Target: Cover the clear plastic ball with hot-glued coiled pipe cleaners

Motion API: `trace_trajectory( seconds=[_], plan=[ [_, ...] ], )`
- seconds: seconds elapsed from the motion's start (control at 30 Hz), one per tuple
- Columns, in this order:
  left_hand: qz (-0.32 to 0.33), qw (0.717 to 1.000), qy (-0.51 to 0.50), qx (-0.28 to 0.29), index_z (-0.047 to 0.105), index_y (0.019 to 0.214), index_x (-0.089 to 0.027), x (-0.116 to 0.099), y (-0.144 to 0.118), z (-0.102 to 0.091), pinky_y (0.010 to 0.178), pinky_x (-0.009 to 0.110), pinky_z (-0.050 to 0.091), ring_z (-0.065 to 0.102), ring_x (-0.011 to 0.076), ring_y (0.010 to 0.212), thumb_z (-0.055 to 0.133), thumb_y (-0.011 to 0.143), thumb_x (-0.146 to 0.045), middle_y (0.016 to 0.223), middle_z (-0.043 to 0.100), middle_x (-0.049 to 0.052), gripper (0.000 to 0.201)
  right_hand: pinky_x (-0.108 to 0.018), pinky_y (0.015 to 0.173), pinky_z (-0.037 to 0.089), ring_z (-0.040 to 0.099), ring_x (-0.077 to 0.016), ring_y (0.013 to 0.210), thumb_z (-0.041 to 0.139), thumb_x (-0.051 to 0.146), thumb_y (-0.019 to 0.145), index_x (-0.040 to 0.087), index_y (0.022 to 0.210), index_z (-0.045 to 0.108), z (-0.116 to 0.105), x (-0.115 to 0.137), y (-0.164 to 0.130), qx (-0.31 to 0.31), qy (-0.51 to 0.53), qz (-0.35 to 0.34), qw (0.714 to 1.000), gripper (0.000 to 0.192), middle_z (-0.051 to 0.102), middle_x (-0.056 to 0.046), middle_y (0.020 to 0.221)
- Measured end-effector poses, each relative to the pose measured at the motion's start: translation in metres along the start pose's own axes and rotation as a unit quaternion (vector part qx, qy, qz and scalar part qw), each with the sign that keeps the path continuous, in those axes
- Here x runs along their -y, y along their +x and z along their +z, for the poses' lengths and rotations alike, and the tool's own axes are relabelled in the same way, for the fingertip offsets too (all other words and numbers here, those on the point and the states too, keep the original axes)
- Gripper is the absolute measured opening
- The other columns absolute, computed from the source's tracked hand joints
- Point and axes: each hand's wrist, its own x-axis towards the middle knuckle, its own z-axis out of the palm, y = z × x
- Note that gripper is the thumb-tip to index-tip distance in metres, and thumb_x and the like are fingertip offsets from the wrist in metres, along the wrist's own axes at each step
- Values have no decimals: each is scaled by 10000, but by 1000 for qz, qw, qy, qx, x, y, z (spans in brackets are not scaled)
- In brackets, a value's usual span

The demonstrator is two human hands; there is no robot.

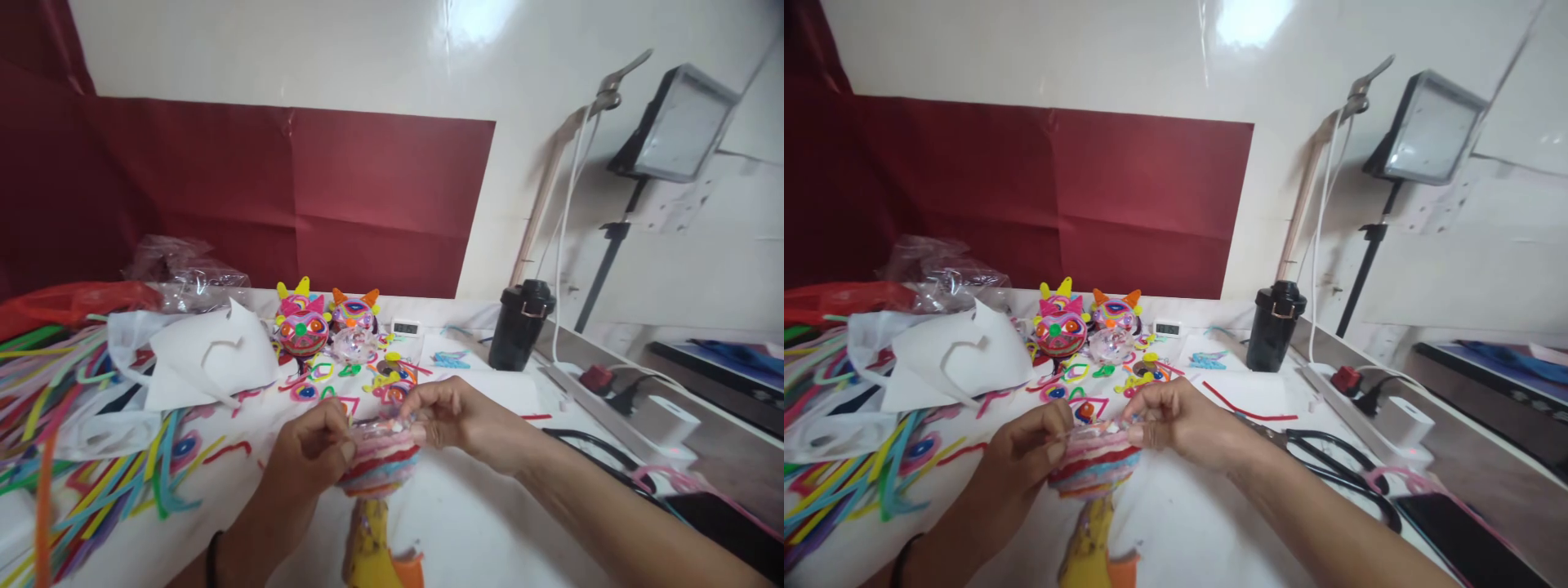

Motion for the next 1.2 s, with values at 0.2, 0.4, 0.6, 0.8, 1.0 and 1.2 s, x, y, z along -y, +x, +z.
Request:
trace_trajectory(
  seconds=[0.2,0.4,0.6,0.8,1.0,1.2],
  plan=[
    [-46,999,3,5,482,574,-200,-1,-1,2,510,259,235,296,112,534,645,681,-254,554,396,-61,203,-222,566,296,451,-81,581,862,431,573,115,752,649,-1,-2,0,4,22,11,1000,421,587,20,644],
    [-75,996,-33,20,488,606,-201,-5,-4,5,531,258,250,319,111,536,636,686,-274,538,424,-63,182,-219,559,314,465,-79,573,866,417,574,134,758,671,-3,-4,1,10,37,12,999,389,607,26,641],
    [-64,997,-31,15,461,565,-206,-7,-2,7,534,269,256,298,118,534,603,706,-322,531,367,-63,231,-222,562,334,493,-88,583,861,368,605,146,749,696,-2,-3,1,20,56,5,998,312,643,14,666],
    [-57,998,-2,27,468,583,-196,2,0,3,521,259,201,272,101,524,678,681,-284,529,360,-78,249,-222,560,325,469,-83,571,864,383,591,134,740,688,-2,-3,2,12,35,13,999,339,622,19,647],
    [-56,998,10,17,557,682,-188,11,11,-6,545,247,276,379,109,535,669,675,-277,567,459,-63,143,-227,560,316,444,-94,578,873,399,553,137,734,668,0,7,-3,-15,-15,7,1000,378,572,29,634],
    [39,967,250,-9,655,982,-236,0,3,3,806,338,407,579,252,935,638,778,-295,957,665,50,213,-253,561,325,404,-133,614,743,452,721,146,764,699,12,13,-13,-61,-228,-58,970,312,546,8,638]
  ],
)
